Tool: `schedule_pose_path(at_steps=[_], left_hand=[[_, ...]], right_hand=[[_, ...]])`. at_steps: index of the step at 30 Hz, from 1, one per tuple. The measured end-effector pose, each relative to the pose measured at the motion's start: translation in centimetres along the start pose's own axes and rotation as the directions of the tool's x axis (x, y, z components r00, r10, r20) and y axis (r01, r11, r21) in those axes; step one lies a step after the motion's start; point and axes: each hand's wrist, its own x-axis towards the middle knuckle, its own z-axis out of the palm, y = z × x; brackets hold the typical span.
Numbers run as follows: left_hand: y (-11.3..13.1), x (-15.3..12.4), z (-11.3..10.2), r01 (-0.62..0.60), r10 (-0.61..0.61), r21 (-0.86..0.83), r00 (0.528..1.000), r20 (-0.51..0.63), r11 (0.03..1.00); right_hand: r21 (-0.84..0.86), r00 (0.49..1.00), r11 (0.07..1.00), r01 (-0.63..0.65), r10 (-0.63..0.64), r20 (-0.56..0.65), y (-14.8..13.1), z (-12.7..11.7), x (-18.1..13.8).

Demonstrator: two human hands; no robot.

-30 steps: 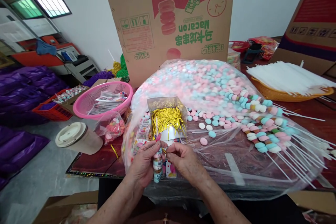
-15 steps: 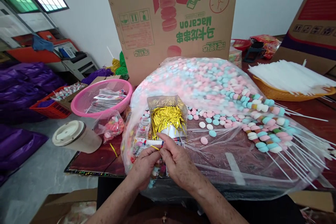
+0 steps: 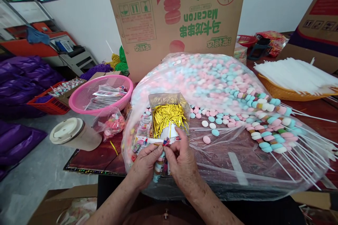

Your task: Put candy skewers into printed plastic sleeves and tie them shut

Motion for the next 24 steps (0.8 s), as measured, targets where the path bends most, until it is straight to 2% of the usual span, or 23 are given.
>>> schedule_pose_path(at_steps=[2,5,7,9,11,13,14,15,16,18,20,21,23,24], left_hand=[[0.0,0.1,0.2,-0.048,0.049,0.032,0.999,-0.014,0.998],[0.0,0.1,0.3,-0.118,0.114,0.139,0.993,0.032,0.983],[-0.1,0.1,0.3,-0.12,0.108,0.167,0.991,0.079,0.979],[-0.1,0.1,0.2,-0.098,0.084,0.171,0.993,0.088,0.98],[-0.1,0.0,0.1,-0.087,0.078,0.184,0.996,0.054,0.979],[0.2,-0.2,0.0,-0.127,0.121,0.203,0.992,0.04,0.971],[0.4,-0.2,-0.1,-0.153,0.144,0.203,0.988,0.06,0.967],[0.6,-0.3,-0.1,-0.157,0.142,0.189,0.986,0.091,0.969],[0.8,-0.3,-0.2,-0.121,0.102,0.157,0.987,0.124,0.98],[1.1,-0.3,-0.4,0.067,-0.076,0.056,0.978,0.196,0.996],[1.3,-0.4,-0.5,0.278,-0.259,-0.032,0.926,0.276,0.96],[1.4,-0.4,-0.6,0.344,-0.31,-0.055,0.895,0.32,0.937],[1.4,-0.5,-0.5,0.385,-0.323,-0.099,0.867,0.379,0.918],[1.4,-0.6,-0.5,0.377,-0.304,-0.133,0.873,0.381,0.916]], right_hand=[[-0.007,1.0,1.0,0.016,-0.016,-0.013,0.0,-0.1,-0.3],[-0.111,0.993,0.986,0.121,-0.121,0.011,-0.1,-0.7,-0.5],[-0.14,0.979,0.969,0.203,-0.202,0.02,-0.1,-1.0,-0.4],[-0.107,0.97,0.966,0.237,-0.229,0.075,0.0,-1.1,-0.2],[-0.029,0.987,0.989,0.145,-0.143,0.074,0.1,-1.0,-0.2],[0.083,0.997,0.996,-0.041,0.035,0.061,0.2,-1.1,-0.1],[0.129,0.989,0.985,-0.117,0.104,0.107,0.2,-1.3,0.0],[0.146,0.976,0.978,-0.151,0.124,0.181,0.0,-1.7,0.1],[0.133,0.958,0.982,-0.131,0.091,0.272,-0.2,-2.2,0.3],[0.068,0.897,0.997,0.035,-0.062,0.437,-1.0,-3.6,0.8],[0.035,0.814,0.979,0.203,-0.189,0.549,-2.0,-5.0,1.5],[0.048,0.768,0.97,0.239,-0.219,0.602,-2.4,-5.5,1.9],[0.107,0.691,0.973,0.203,-0.22,0.689,-3.0,-5.9,2.5],[0.127,0.686,0.979,0.157,-0.201,0.699,-3.0,-5.7,2.6]])
